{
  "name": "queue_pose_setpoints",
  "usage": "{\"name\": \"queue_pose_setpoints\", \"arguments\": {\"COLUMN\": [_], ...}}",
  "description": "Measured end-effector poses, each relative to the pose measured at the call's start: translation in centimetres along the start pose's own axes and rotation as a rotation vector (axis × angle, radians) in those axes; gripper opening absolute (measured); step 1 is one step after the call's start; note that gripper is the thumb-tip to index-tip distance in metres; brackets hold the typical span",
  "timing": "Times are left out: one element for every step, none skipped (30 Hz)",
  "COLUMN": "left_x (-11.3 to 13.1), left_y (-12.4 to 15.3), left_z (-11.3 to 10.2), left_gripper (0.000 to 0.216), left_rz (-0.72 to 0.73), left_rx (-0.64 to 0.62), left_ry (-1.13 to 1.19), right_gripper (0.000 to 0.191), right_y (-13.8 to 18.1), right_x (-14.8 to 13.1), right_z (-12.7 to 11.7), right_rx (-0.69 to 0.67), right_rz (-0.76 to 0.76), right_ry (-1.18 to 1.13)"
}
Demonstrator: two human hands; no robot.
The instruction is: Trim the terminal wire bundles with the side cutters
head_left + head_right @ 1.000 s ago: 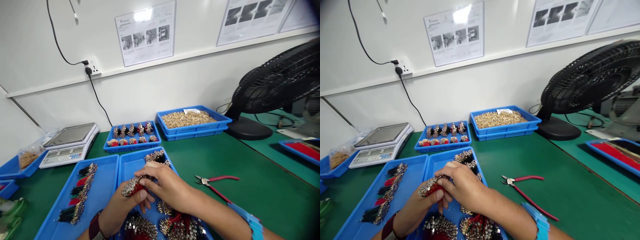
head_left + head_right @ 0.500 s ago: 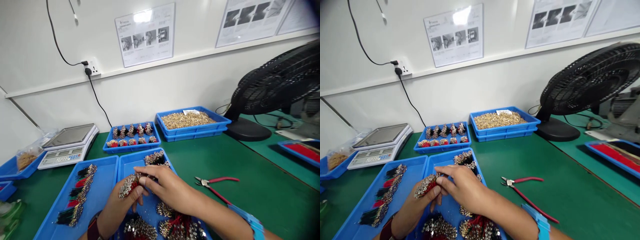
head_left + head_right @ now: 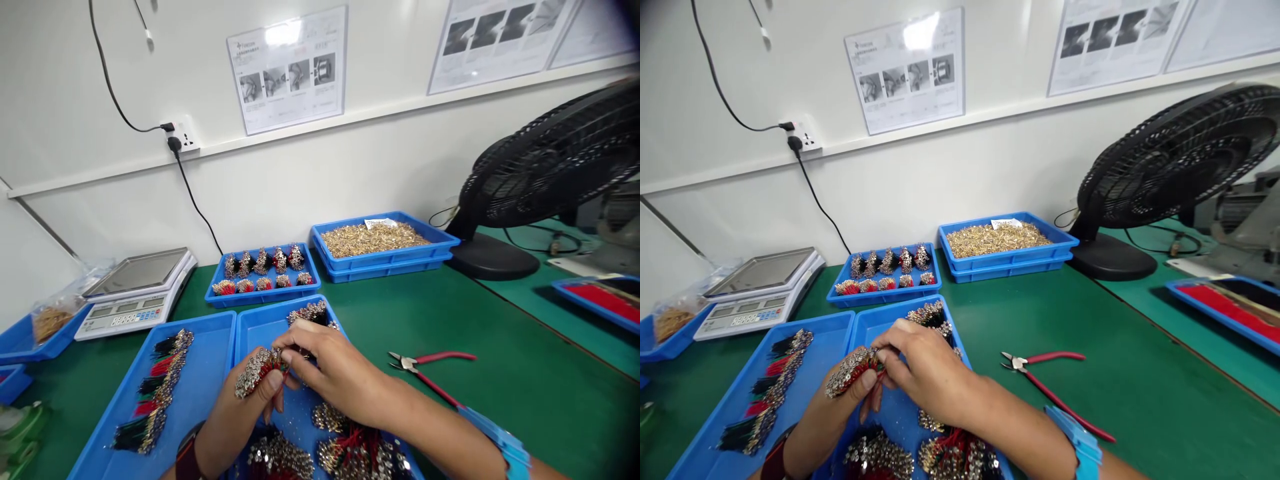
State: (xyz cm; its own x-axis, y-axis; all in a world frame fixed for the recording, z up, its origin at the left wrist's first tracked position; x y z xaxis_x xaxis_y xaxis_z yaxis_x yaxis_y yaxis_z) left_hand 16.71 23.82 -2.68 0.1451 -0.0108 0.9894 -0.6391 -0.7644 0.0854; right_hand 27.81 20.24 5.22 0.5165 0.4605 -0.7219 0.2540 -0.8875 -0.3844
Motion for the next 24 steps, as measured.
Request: {"name": "queue_pose_setpoints", "arguments": {"left_x": [0.2, 0.4, 0.6, 0.7, 0.8, 0.9, 0.9, 0.9, 0.9, 0.9, 0.9, 1.0, 1.0, 1.1, 1.1, 1.2, 1.4, 1.5, 1.5, 1.6, 1.6, 1.5, 1.3, 1.2], "left_y": [0.0, 0.0, 0.0, 0.0, 0.0, 0.1, 0.1, 0.2, 0.3, 0.4, 0.4, 0.5, 0.5, 0.6, 0.6, 0.6, 0.6, 0.6, 0.7, 0.7, 0.7, 0.7, 0.7, 0.7], "left_z": [-0.2, -0.3, -0.4, -0.5, -0.5, -0.5, -0.5, -0.4, -0.3, -0.2, -0.2, -0.2, -0.1, 0.0, 0.2, 0.3, 0.3, 0.3, 0.3, 0.4, 0.3, 0.3, 0.3, 0.3], "left_gripper": [0.04, 0.042, 0.042, 0.042, 0.04, 0.038, 0.036, 0.034, 0.034, 0.033, 0.033, 0.032, 0.032, 0.031, 0.032, 0.032, 0.034, 0.035, 0.035, 0.036, 0.036, 0.036, 0.035, 0.035], "left_rz": [0.001, 0.004, 0.01, 0.018, 0.026, 0.032, 0.039, 0.044, 0.048, 0.052, 0.054, 0.055, 0.054, 0.053, 0.054, 0.058, 0.065, 0.073, 0.083, 0.092, 0.097, 0.099, 0.096, 0.091], "left_rx": [0.02, 0.035, 0.048, 0.057, 0.057, 0.052, 0.041, 0.027, 0.013, 0.001, -0.006, -0.014, -0.026, -0.038, -0.05, -0.058, -0.061, -0.058, -0.055, -0.054, -0.054, -0.056, -0.058, -0.059], "left_ry": [-0.016, -0.028, -0.034, -0.034, -0.036, -0.042, -0.053, -0.067, -0.078, -0.084, -0.086, -0.084, -0.082, -0.08, -0.078, -0.077, -0.076, -0.076, -0.078, -0.081, -0.083, -0.082, -0.081, -0.079], "right_gripper": [0.019, 0.016, 0.012, 0.009, 0.006, 0.004, 0.003, 0.003, 0.003, 0.003, 0.002, 0.002, 0.002, 0.003, 0.004, 0.005, 0.004, 0.003, 0.003, 0.005, 0.008, 0.009, 0.01, 0.01], "right_y": [0.0, 0.0, 0.1, 0.1, 0.1, 0.1, 0.2, 0.2, 0.2, 0.1, 0.1, 0.1, 0.0, 0.0, -0.1, -0.1, 0.0, 0.0, 0.1, 0.2, 0.3, 0.3, 0.4, 0.4], "right_x": [0.2, 0.4, 0.7, 0.9, 1.2, 1.4, 1.6, 1.8, 1.9, 2.0, 2.1, 2.1, 2.2, 2.2, 2.3, 2.3, 2.4, 2.4, 2.4, 2.3, 2.1, 1.7, 1.4, 1.1], "right_z": [0.0, 0.0, 0.0, 0.1, 0.2, 0.3, 0.5, 0.7, 0.9, 1.1, 1.2, 1.3, 1.5, 1.7, 1.9, 2.1, 2.3, 2.3, 2.1, 1.8, 1.4, 1.0, 0.7, 0.6], "right_rx": [-0.01, -0.018, -0.021, -0.019, -0.015, -0.008, 0.001, 0.007, 0.014, 0.018, 0.019, 0.018, 0.015, 0.01, 0.003, -0.003, -0.002, 0.008, 0.028, 0.057, 0.089, 0.115, 0.127, 0.124], "right_rz": [0.024, 0.052, 0.08, 0.105, 0.125, 0.14, 0.149, 0.153, 0.151, 0.144, 0.138, 0.132, 0.128, 0.126, 0.129, 0.137, 0.149, 0.163, 0.171, 0.169, 0.158, 0.14, 0.122, 0.109], "right_ry": [-0.03, -0.057, -0.081, -0.105, -0.136, -0.173, -0.211, -0.245, -0.269, -0.282, -0.295, -0.316, -0.35, -0.393, -0.438, -0.478, -0.501, -0.496, -0.46, -0.396, -0.317, -0.241, -0.19, -0.173]}}
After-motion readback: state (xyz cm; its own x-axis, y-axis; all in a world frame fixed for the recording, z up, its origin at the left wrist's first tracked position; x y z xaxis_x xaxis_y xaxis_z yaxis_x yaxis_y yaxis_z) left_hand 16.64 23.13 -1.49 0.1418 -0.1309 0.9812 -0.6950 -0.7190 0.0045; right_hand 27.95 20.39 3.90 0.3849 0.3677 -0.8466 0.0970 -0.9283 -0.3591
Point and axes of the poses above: each hand's wrist, its own y-axis away from the middle knuckle, its own z-axis out of the palm, x = y × z, the point moved 10 cm from there along -y, towards the middle knuckle, and after that the axes turned 6 degrees about -z, right-handed, at the moved point
